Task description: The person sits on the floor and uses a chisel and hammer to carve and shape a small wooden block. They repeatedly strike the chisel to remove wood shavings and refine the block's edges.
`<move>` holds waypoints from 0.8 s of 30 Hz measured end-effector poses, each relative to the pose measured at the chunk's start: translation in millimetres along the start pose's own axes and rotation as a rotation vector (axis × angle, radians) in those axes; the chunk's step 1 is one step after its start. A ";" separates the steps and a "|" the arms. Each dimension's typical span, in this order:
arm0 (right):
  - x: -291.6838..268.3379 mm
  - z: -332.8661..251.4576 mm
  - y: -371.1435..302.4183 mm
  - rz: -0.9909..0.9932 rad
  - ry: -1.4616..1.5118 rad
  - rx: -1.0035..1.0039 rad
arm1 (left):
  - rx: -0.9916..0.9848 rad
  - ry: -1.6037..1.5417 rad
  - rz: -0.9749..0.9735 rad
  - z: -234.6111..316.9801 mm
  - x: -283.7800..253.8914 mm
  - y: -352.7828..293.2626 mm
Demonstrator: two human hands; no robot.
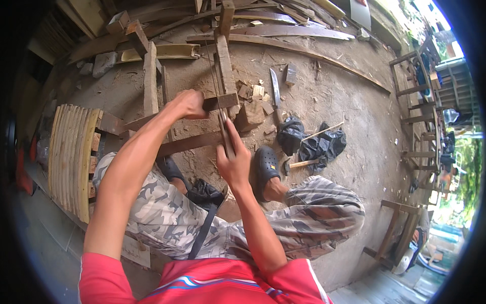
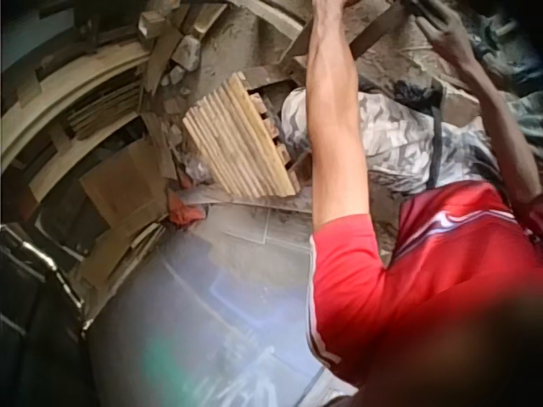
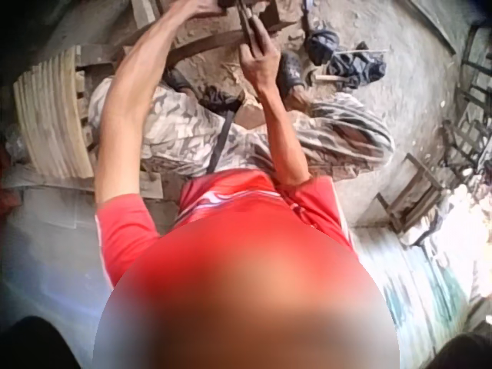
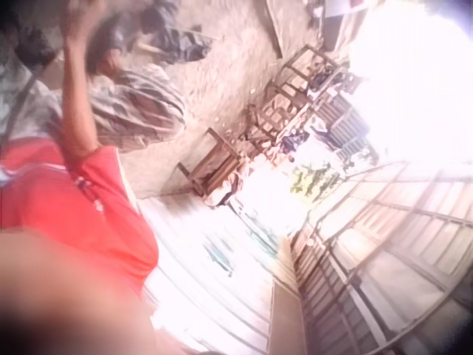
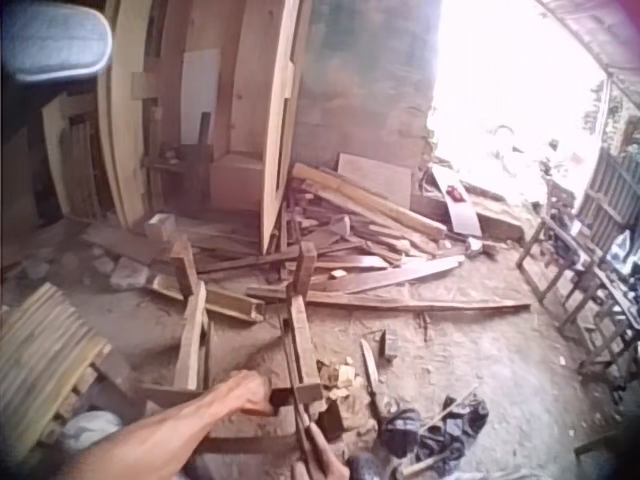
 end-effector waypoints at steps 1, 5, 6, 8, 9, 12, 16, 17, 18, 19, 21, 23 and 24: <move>-7.8 3.5 -15.2 -0.018 -0.061 0.072 | -0.024 0.007 -0.037 -2.3 2.8 0.6; -68.6 -27.6 -105.0 -0.066 -0.104 0.026 | 0.068 0.010 -0.048 1.9 5.6 5.3; -74.3 -32.4 -112.4 -0.065 -0.017 0.021 | 0.104 0.028 -0.042 4.0 7.1 5.0; -63.2 -28.6 -90.2 -0.040 -0.067 0.021 | 0.018 -0.016 -0.072 -4.5 12.4 5.4; -44.8 -28.9 -52.0 0.030 -0.063 -0.109 | 0.007 0.007 -0.060 -5.4 9.4 7.9; -2.6 0.5 0.1 -0.040 0.121 0.048 | -0.047 -0.014 -0.053 -10.2 9.7 4.8; -53.7 -33.1 -75.0 -0.038 -0.197 -0.072 | 0.033 -0.015 -0.053 -2.8 4.9 4.9; -65.5 -33.9 -99.9 -0.070 -0.092 -0.018 | 0.045 -0.001 -0.048 -1.1 4.3 4.9; -71.3 -29.7 -113.4 -0.108 -0.083 0.036 | 0.050 -0.006 -0.057 -0.2 4.3 4.6; -67.1 -20.1 -113.8 -0.114 -0.090 0.070 | 0.044 0.005 -0.055 0.4 2.8 4.6; -50.6 -3.5 -92.8 -0.087 -0.072 0.048 | 0.037 0.018 -0.060 2.0 5.1 -0.3; -6.9 28.8 -32.7 -0.065 -0.040 0.051 | 0.032 0.008 -0.045 4.6 2.3 -3.3; 4.9 31.0 -15.9 -0.072 -0.004 -0.001 | 0.023 -0.011 -0.060 4.8 3.2 -5.5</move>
Point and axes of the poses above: each hand's wrist, its own y-axis towards the middle knuckle, its own x-axis out of the palm, z = x × y, the point moved 9 cm from there along y, towards the middle knuckle, and after that the axes turned 15 degrees about -y, right-handed, at the moved point
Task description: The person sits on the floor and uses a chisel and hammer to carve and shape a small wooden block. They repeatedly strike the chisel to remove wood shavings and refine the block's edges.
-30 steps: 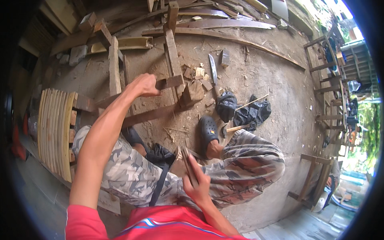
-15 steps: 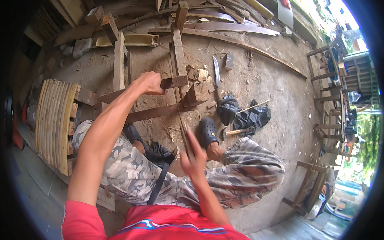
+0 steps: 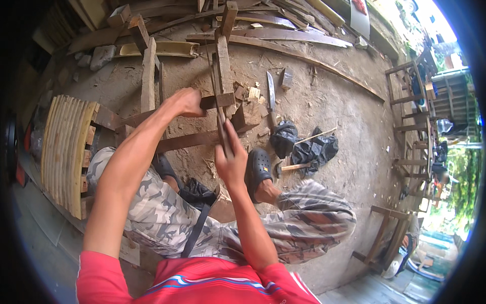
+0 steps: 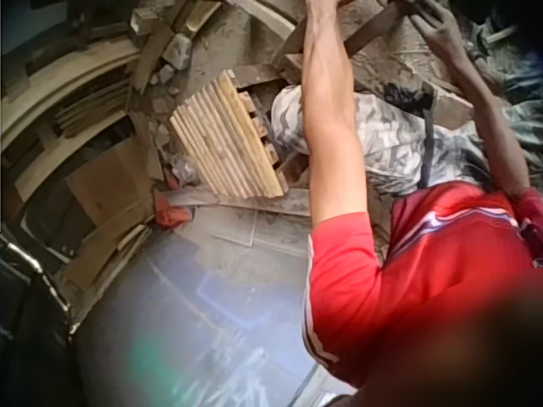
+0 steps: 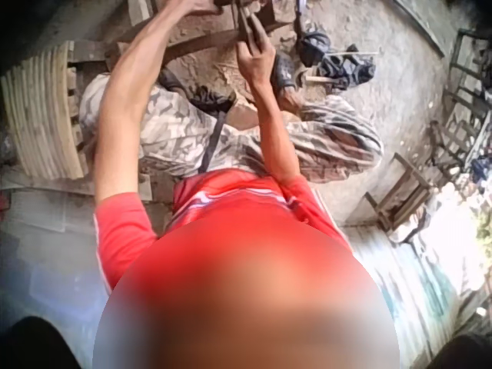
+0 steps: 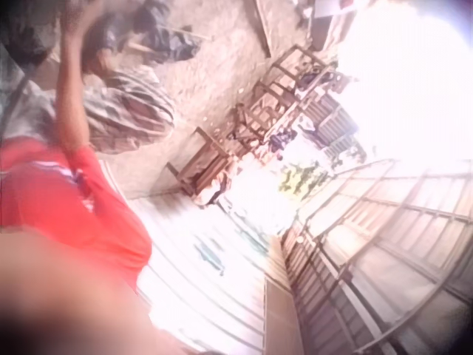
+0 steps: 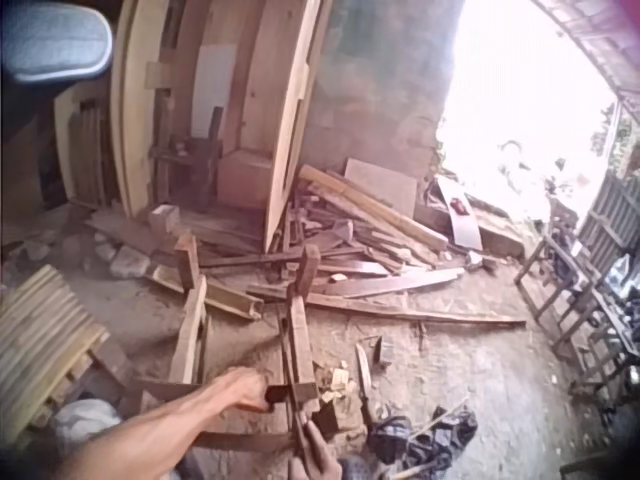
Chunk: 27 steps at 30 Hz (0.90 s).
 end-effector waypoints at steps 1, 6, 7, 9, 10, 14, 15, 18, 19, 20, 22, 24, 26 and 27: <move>-1.8 5.6 0.5 0.019 -0.011 0.042 | 0.003 0.029 0.021 1.0 -4.2 -0.7; -68.5 -50.5 -99.8 -0.068 -0.114 0.090 | 0.007 0.017 -0.019 1.8 -2.1 6.4; -72.9 -56.7 -101.1 -0.074 0.012 0.120 | 0.044 0.038 -0.014 3.5 -0.2 6.4; -70.5 -60.6 -91.5 -0.076 -0.073 0.134 | 0.046 0.037 -0.005 0.7 2.1 6.7; -61.8 -63.9 -68.3 -0.021 -0.080 0.030 | 0.052 0.040 -0.001 0.7 3.4 6.7; -12.0 -28.1 17.2 0.034 0.122 0.014 | 0.054 0.003 0.079 -2.5 -2.1 3.4; -18.6 -30.1 8.4 0.043 0.014 0.008 | 0.010 0.034 0.005 -6.0 4.0 5.0; -59.7 -52.9 -72.9 -0.041 -0.059 0.038 | -0.011 0.004 0.009 -8.9 1.9 9.4; -71.6 -57.9 -92.4 -0.071 -0.105 0.055 | 0.011 0.019 0.014 -6.5 1.8 12.2; -80.0 -55.7 -106.8 -0.072 0.021 0.156 | 0.022 0.030 0.010 -5.9 6.0 11.2; -82.5 -64.8 -100.3 -0.025 -0.079 0.030 | 0.022 0.056 0.011 -6.1 10.0 8.7; -45.4 -42.0 -42.7 0.006 -0.176 -0.021 | 0.011 0.074 0.037 -6.5 8.2 6.1; -10.1 -3.4 3.6 0.004 0.132 0.113 | 0.013 0.066 0.078 -5.6 2.4 2.3; -8.5 1.1 1.1 0.019 0.057 0.118 | 0.039 0.062 0.101 -3.3 -2.0 1.6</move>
Point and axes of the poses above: each hand's wrist, its own y-axis towards the middle knuckle, its own x-axis out of the palm, z = x × y, the point moved 9 cm from there along y, towards the middle knuckle, and after that the axes turned 15 degrees about -y, right-handed, at the moved point
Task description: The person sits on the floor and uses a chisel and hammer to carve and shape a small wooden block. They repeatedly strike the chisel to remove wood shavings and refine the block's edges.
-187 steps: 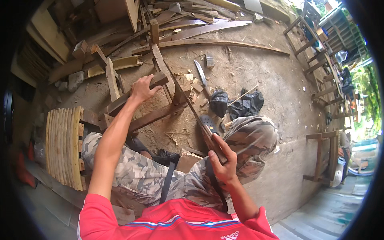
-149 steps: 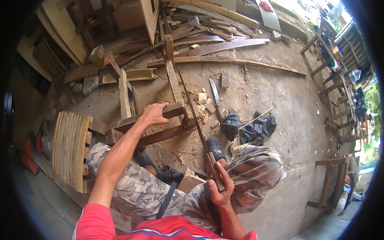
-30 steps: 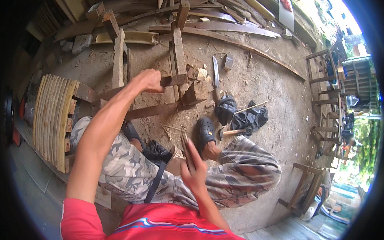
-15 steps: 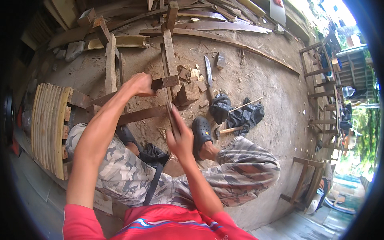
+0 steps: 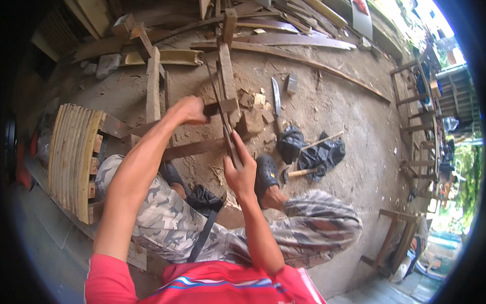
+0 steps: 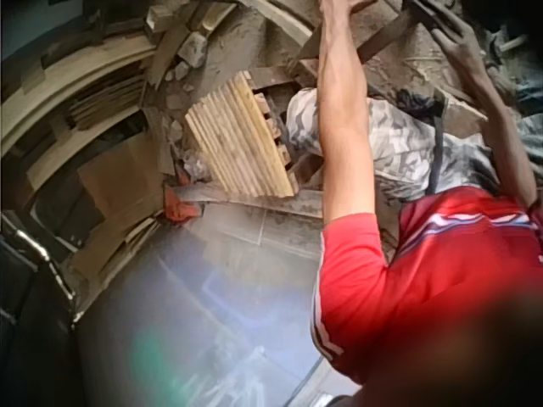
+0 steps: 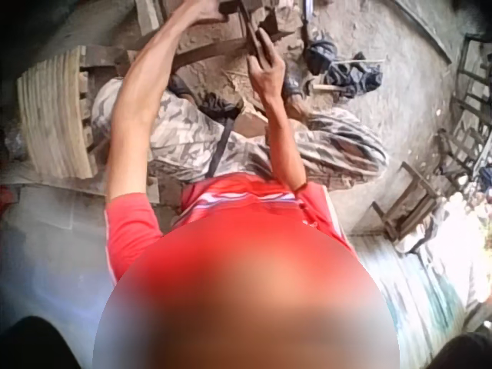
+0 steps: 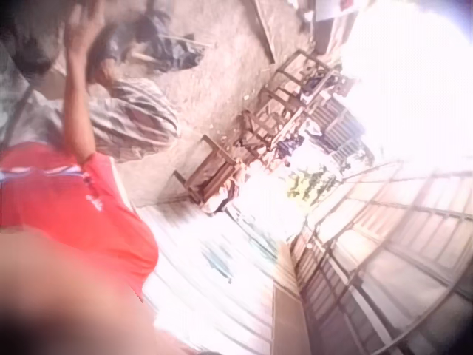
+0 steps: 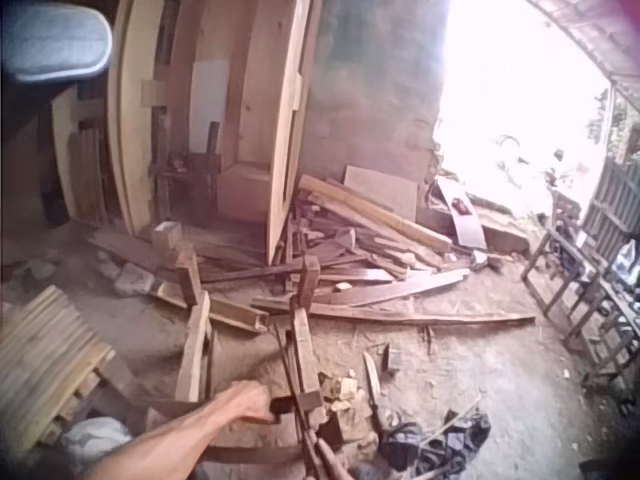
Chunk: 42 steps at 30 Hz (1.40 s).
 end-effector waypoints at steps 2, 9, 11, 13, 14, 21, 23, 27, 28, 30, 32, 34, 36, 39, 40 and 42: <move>-3.6 -0.7 -15.3 -0.006 -0.086 -0.018 | -0.050 -0.055 -0.045 -4.1 1.9 1.2; -51.1 -54.6 -73.0 -0.034 -0.165 -0.185 | 0.020 -0.043 -0.089 -0.9 9.8 6.7; -13.3 -30.8 -3.1 -0.023 -0.162 -0.135 | 0.015 -0.034 -0.067 -0.8 6.5 5.2; 3.7 -10.8 18.8 -0.063 0.086 -0.020 | 0.022 -0.047 -0.026 0.3 -1.1 2.4; 4.6 -2.7 15.9 -0.076 0.014 0.049 | -0.011 -0.061 -0.082 -0.9 2.8 1.5; -68.6 -56.9 -101.3 -0.065 -0.084 -0.060 | 0.015 -0.080 -0.157 -0.5 12.3 3.4; -40.5 -43.1 -52.9 -0.061 -0.273 -0.082 | 0.020 -0.055 -0.123 0.2 9.2 2.0; 5.3 -8.7 16.9 -0.033 -0.089 -0.066 | -0.055 -0.009 -0.126 0.3 3.5 -3.4; 1.6 -17.1 6.5 -0.030 -0.083 -0.138 | -0.125 0.009 -0.182 -2.1 8.1 -3.6; -31.4 -31.2 -52.5 -0.103 -0.161 -0.039 | -0.042 0.026 -0.163 4.9 4.3 -3.2; -74.2 -56.5 -104.4 -0.073 -0.211 0.000 | 0.018 0.026 -0.111 8.2 1.4 -0.8; -79.1 -62.0 -105.9 -0.129 -0.174 0.084 | 0.005 -0.006 -0.117 5.0 5.5 2.1; -59.4 -62.4 -65.8 -0.118 -0.196 -0.009 | -0.027 -0.006 -0.101 0.4 10.3 2.4; -7.9 -38.8 15.5 -0.017 -0.112 -0.205 | -0.051 0.001 -0.069 -3.7 12.4 2.6; -4.7 -25.2 13.1 -0.021 -0.145 -0.133 | -0.048 -0.002 -0.086 -4.0 14.7 2.1; -5.8 -11.6 -11.5 -0.098 -0.093 -0.007 | -0.028 -0.002 -0.097 -3.4 14.3 3.5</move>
Point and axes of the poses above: each hand's wrist, its own y-axis towards the middle knuckle, its own x-axis out of the palm, z = x × y, the point moved 9 cm from there along y, towards the middle knuckle, and after that the axes turned 15 degrees about -y, right-handed, at the moved point
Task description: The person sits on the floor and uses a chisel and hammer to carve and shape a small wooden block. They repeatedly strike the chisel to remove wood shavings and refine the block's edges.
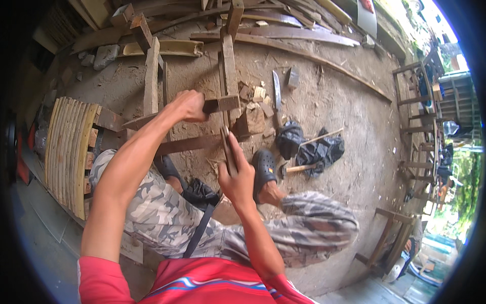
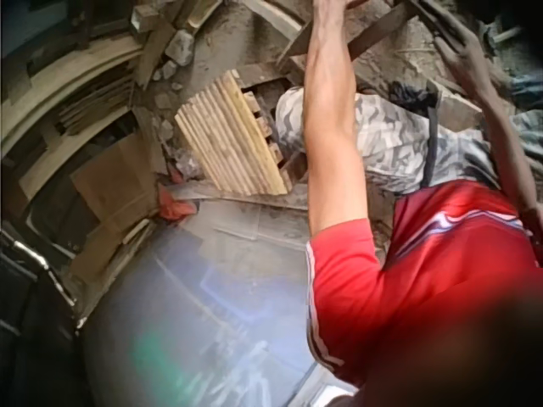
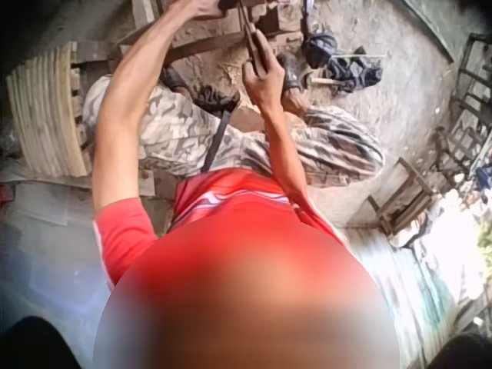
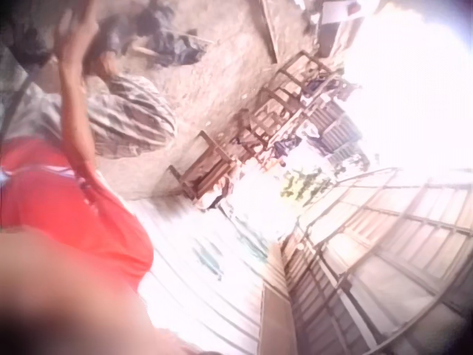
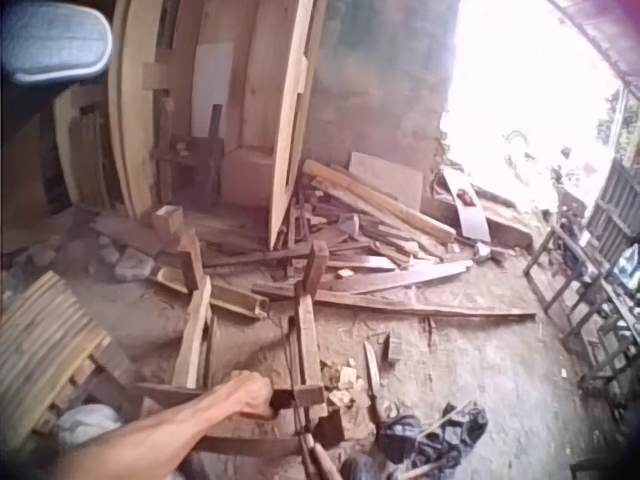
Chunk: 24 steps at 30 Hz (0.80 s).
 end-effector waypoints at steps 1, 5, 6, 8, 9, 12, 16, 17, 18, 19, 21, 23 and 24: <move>-16.7 -13.3 -31.2 0.027 -0.100 -0.048 | 0.016 -0.001 0.004 0.9 -1.3 1.3; -69.6 -53.1 -109.1 -0.005 0.036 0.078 | 0.043 -0.004 0.028 2.8 -0.1 2.5; -67.6 -60.6 -96.2 -0.026 -0.035 0.062 | 0.015 -0.034 0.043 0.0 -1.5 1.8; -52.8 -81.0 -39.1 0.079 -0.148 -0.203 | 0.022 0.040 0.034 2.3 1.2 -1.5; -33.6 -62.7 -2.5 0.055 -0.058 -0.115 | 0.021 0.079 0.028 3.4 2.8 -3.3; -6.0 -32.3 28.5 0.041 0.026 -0.025 | 0.027 0.091 0.059 5.9 -5.0 -4.0; -55.9 -49.5 -83.5 0.037 -0.070 -0.065 | 0.014 0.005 0.035 5.4 -5.7 3.9; -66.1 -54.9 -105.6 -0.016 -0.015 -0.017 | -0.020 0.022 0.028 3.0 -1.8 4.0; -67.6 -49.6 -108.3 -0.062 0.018 0.070 | -0.063 0.029 -0.004 -1.2 3.3 2.4; -76.4 -61.2 -109.5 -0.030 0.102 0.021 | -0.034 0.067 0.051 1.2 -1.4 2.0; -59.8 -64.1 -56.1 0.071 -0.102 -0.130 | 0.016 0.092 0.084 6.7 0.7 -2.5; -21.5 -40.1 15.2 0.076 -0.014 -0.097 | 0.034 0.096 0.065 8.8 2.8 -4.4; -10.9 -34.2 24.5 0.060 0.096 -0.080 | 0.031 0.082 0.067 7.5 -0.1 -4.5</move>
Point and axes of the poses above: each hand's wrist, its own y-axis towards the middle knuckle, its own x-axis out of the palm, z = x × y, the point moved 9 cm from there along y, towards the middle knuckle, and after that the axes turned 15 degrees about -y, right-handed, at the moved point
